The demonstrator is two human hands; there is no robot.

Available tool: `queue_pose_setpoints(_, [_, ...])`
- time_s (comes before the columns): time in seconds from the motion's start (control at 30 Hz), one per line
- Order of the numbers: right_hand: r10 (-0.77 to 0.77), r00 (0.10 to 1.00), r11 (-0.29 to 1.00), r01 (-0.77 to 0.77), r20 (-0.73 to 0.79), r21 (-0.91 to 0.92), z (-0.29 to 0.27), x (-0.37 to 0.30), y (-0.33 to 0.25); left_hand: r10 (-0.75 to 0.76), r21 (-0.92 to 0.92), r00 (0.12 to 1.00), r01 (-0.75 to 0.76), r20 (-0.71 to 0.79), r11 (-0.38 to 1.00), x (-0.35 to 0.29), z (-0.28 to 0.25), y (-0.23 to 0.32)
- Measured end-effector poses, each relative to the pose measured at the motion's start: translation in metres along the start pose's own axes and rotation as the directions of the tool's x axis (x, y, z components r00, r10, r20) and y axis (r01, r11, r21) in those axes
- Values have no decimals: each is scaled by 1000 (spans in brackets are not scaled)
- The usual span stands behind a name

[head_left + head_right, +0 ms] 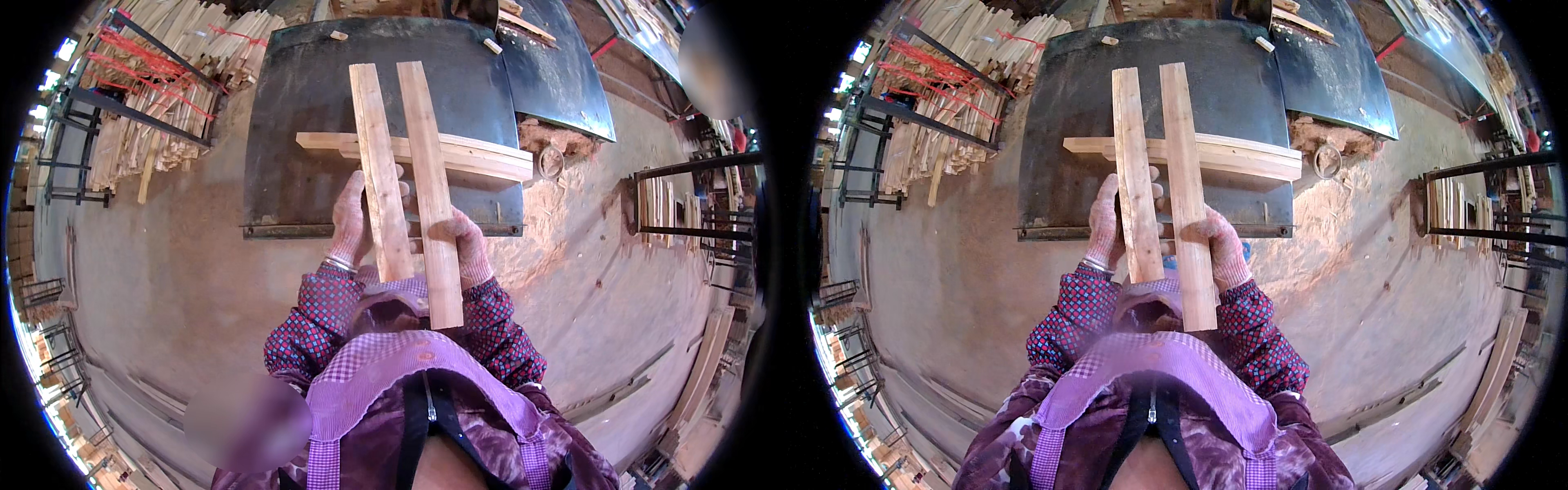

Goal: The person picks up wooden planks from a pile on the floor, carries them to a workbench, and stacks them. They then move to a different area to gather long thin wooden strips and carry them to a large stack of lumber.

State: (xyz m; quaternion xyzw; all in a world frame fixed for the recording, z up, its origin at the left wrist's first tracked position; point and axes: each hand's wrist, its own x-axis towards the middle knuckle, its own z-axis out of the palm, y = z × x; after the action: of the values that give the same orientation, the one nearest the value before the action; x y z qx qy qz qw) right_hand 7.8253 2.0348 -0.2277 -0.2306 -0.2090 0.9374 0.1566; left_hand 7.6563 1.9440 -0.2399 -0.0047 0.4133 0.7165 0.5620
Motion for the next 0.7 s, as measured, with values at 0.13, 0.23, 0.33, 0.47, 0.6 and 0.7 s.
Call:
queue_pose_setpoints(0.13, [-59, 998, 994, 59, 2, -96, 0, -4, -7, 55, 79, 998, -58, 36, 995, 4, -1, -1])
queue_pose_setpoints(0.23, [-65, 995, 987, 53, -81, -149, -33, 2, 3, 52, 77, 999, -53, 16, 996, 0, 10, -1])
queue_pose_setpoints(0.33, [-47, 998, 997, 45, -31, -70, -8, -1, -1, 104, 26, 994, -104, -17, 994, 1, 7, -1])
queue_pose_setpoints(0.47, [-41, 997, 986, 28, -73, -167, -24, -1, -5, 102, 45, 995, -103, 21, 994, 6, 1, -4])
queue_pose_setpoints(0.6, [33, 998, 975, -21, 51, -220, -27, 6, -6, 293, 236, 956, -282, -12, 930, 10, 5, -10])
queue_pose_setpoints(0.7, [-59, 997, 938, 72, 48, -338, 4, 0, 1, 437, 701, 898, -341, 46, 627, 13, 17, -10])
